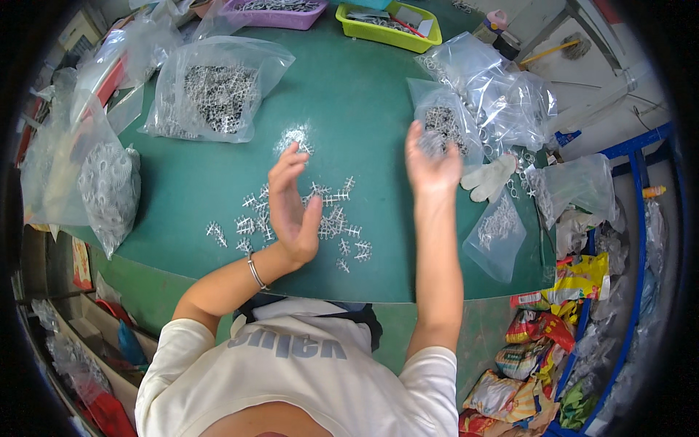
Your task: The person sorts small white plastic components by hand on a green table, puts them into plastic bags, wipes the table with a cloth, and carries bags to and from storage shelves.
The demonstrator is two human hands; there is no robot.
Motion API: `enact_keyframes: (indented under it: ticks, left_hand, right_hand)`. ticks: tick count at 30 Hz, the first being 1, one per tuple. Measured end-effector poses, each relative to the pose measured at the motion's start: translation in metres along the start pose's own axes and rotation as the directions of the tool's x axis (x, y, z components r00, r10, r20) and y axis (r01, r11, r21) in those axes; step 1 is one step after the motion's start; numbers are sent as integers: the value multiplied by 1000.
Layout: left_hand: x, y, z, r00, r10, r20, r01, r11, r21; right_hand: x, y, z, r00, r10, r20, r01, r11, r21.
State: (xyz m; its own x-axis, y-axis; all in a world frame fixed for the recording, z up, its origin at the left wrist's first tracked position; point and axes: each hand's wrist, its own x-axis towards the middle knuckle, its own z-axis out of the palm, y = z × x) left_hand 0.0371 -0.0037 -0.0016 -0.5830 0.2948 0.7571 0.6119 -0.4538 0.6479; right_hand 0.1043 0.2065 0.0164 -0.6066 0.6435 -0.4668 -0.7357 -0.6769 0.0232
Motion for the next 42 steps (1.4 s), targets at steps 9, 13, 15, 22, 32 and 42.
enact_keyframes:
  ticks: [9, 13, 15, 22, 32, 42]
  left_hand:
    - [31, -29, -31, 917, -396, 39, 372, 888, 270]
    - [26, -50, -45, 855, -461, 237, 217, 734, 644]
    - [21, -56, -42, 844, -457, 282, 110, 661, 742]
    - [22, -70, -41, 750, -519, 410, 69, 678, 732]
    - [18, -62, -42, 744, -446, 497, 25, 763, 646]
    - [12, -43, -42, 619, -428, 658, 79, 868, 490]
  right_hand:
    - [19, -60, 19, 984, -176, -4, 171, 959, -224]
    - [-12, -11, -22, 876, -363, 319, 441, 331, -834]
    - [-32, 15, -33, 866, -48, 498, 487, -148, -861]
    - [-43, 44, -62, 587, 492, 642, 723, -676, -143]
    - [-59, 48, -63, 675, 508, 535, 721, -609, -332]
    - [-65, 42, -50, 898, 383, 215, 200, 81, -976]
